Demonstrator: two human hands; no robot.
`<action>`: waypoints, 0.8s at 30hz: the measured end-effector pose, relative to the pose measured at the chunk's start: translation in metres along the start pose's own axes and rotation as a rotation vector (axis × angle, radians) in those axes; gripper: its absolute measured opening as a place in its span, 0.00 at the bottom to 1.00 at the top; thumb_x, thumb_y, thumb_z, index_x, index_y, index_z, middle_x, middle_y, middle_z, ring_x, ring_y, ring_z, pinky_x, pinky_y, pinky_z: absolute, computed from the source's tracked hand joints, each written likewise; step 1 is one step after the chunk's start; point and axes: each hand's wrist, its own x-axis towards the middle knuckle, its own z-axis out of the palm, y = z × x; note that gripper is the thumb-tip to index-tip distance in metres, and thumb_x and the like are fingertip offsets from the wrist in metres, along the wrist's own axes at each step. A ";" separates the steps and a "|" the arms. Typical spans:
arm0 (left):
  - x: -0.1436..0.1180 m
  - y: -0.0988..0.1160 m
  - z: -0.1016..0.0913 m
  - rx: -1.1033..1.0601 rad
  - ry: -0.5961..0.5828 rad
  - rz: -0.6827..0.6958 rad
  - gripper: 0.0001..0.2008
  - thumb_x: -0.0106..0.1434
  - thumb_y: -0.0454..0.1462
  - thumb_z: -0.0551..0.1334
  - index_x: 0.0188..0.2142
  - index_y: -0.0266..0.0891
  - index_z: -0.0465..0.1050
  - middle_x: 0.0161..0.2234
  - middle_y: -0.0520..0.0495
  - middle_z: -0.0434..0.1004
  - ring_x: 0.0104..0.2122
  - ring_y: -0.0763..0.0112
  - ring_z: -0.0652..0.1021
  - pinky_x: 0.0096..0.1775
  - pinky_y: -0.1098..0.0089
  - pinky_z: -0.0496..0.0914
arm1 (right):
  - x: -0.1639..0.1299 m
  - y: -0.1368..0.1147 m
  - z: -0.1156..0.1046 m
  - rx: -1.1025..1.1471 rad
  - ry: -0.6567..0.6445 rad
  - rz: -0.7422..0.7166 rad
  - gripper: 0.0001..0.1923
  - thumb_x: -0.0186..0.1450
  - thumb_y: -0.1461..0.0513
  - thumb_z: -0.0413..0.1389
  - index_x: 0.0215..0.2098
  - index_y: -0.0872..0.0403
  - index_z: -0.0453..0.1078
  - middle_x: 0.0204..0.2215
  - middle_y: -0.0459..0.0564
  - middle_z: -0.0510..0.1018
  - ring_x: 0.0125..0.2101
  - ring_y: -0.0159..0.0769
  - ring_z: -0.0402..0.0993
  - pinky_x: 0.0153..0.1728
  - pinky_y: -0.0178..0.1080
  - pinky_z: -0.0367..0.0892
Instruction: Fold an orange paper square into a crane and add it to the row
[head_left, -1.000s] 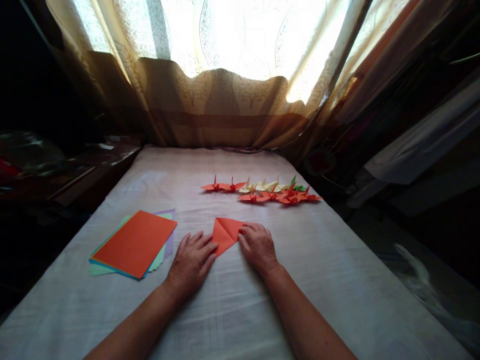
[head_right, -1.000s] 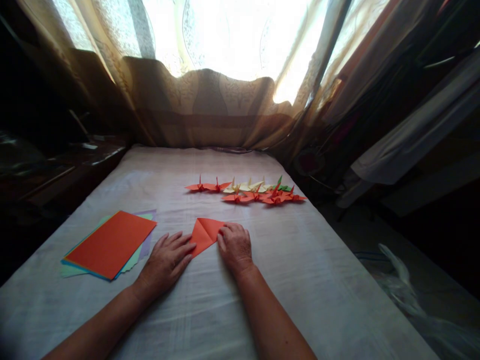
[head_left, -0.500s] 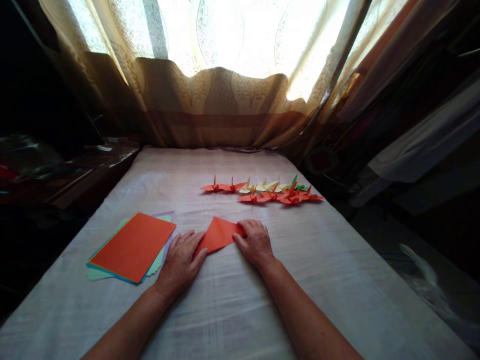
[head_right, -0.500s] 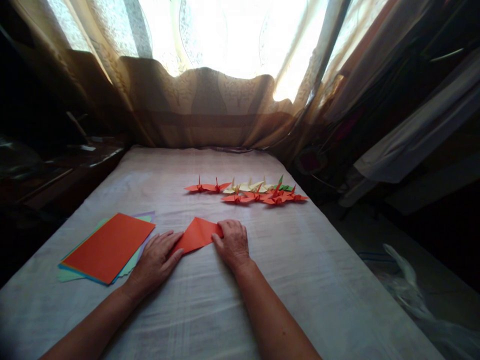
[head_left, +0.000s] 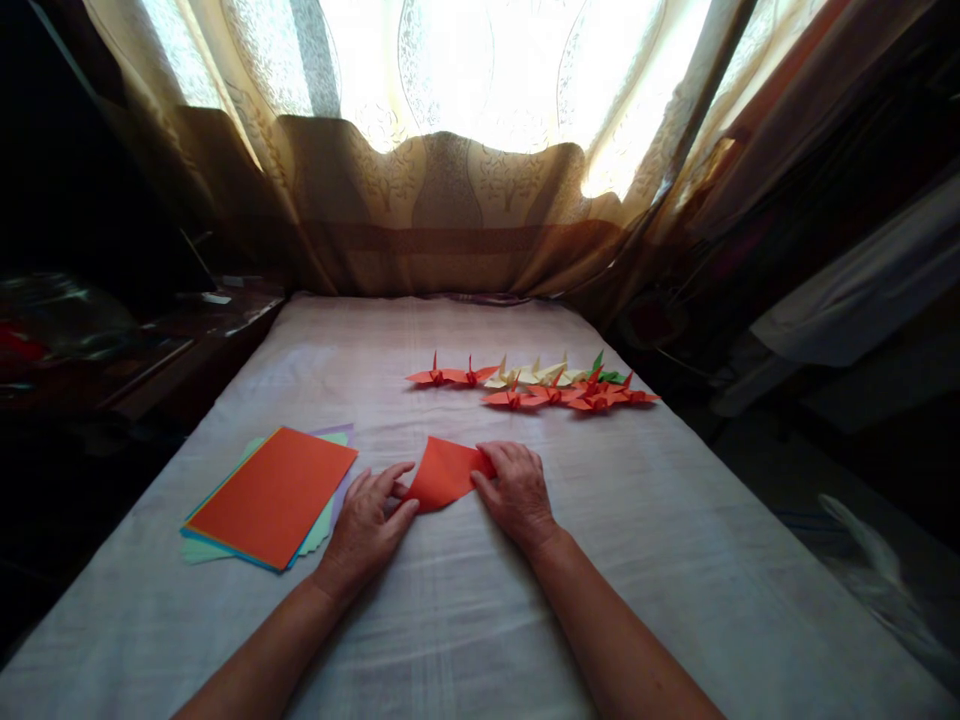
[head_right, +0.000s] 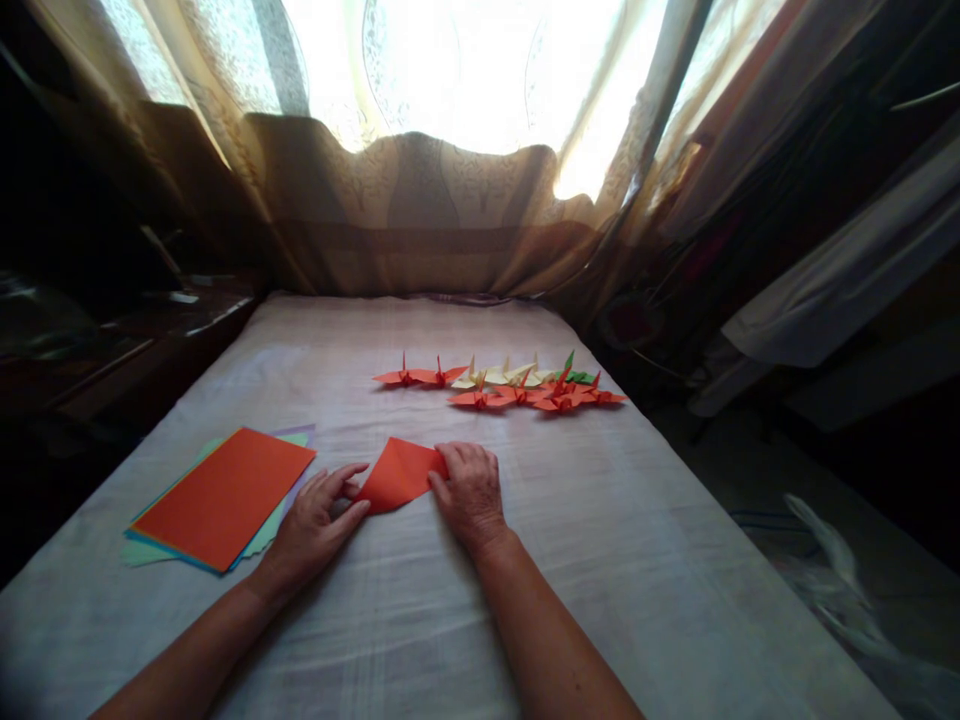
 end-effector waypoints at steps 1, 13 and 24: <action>0.001 0.001 -0.001 -0.015 0.010 -0.022 0.20 0.64 0.40 0.60 0.55 0.44 0.68 0.33 0.51 0.80 0.36 0.62 0.80 0.52 0.52 0.69 | 0.000 0.000 0.000 0.002 0.018 -0.007 0.17 0.64 0.62 0.56 0.51 0.51 0.71 0.47 0.54 0.77 0.49 0.45 0.68 0.52 0.47 0.58; 0.000 0.006 0.004 0.068 0.150 -0.019 0.20 0.63 0.42 0.60 0.54 0.41 0.68 0.32 0.48 0.77 0.33 0.61 0.77 0.45 0.57 0.72 | 0.001 -0.021 -0.006 0.048 0.181 -0.157 0.28 0.67 0.60 0.50 0.65 0.54 0.57 0.60 0.58 0.68 0.60 0.46 0.62 0.58 0.49 0.56; -0.003 0.002 0.003 0.130 0.138 -0.037 0.42 0.63 0.45 0.63 0.69 0.39 0.42 0.29 0.52 0.75 0.31 0.62 0.77 0.41 0.60 0.73 | 0.014 -0.032 -0.021 -0.166 0.112 -0.442 0.11 0.69 0.64 0.52 0.33 0.47 0.75 0.60 0.46 0.70 0.63 0.41 0.58 0.60 0.47 0.51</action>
